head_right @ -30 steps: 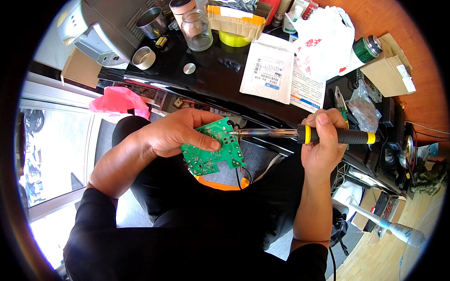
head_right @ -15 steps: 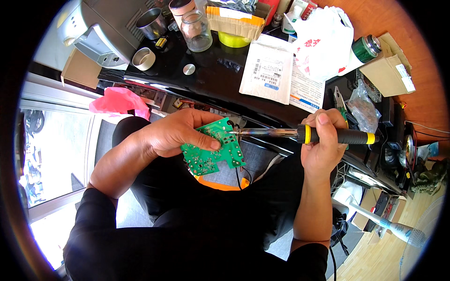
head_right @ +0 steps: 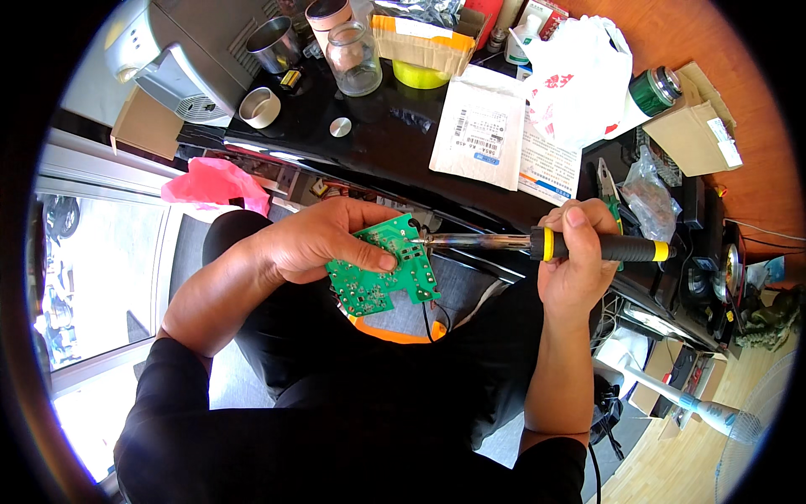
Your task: The person holds a green circuit board in their left hand while using a soldering iron in their right hand to apply solder to points on the board.
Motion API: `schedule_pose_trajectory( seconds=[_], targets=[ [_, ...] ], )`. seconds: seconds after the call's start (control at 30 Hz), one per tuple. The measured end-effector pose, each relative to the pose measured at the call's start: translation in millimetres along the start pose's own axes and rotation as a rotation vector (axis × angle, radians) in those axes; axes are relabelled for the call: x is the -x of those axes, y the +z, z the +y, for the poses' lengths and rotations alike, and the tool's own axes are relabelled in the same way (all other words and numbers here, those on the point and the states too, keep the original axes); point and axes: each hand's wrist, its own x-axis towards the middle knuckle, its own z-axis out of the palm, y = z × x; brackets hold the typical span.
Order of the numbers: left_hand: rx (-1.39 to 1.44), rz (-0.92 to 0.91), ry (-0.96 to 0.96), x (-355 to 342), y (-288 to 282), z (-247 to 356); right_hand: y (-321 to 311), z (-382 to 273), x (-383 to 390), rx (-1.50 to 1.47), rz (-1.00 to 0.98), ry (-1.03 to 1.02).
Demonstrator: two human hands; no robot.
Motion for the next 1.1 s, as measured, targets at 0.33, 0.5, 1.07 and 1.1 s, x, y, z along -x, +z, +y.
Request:
schedule_pose_trajectory(
  seconds=[0.33,0.5,1.07,1.1],
  targets=[
    [0.000,0.014,0.016,-0.9,1.1,-2.1,-2.6,1.2,0.4,0.000,0.018,0.001],
    [0.012,-0.002,-0.007,-1.5,-1.3,0.0,-1.9,0.0,-0.3,0.014,0.027,0.007],
    [-0.021,0.023,0.010,-1.3,1.8,-1.1,-3.4,-1.1,0.2,-0.004,0.005,0.036],
    [-0.027,0.033,0.015,-1.1,2.5,-1.4,-2.5,-0.9,0.2,-0.001,0.013,0.035]
  ],
)
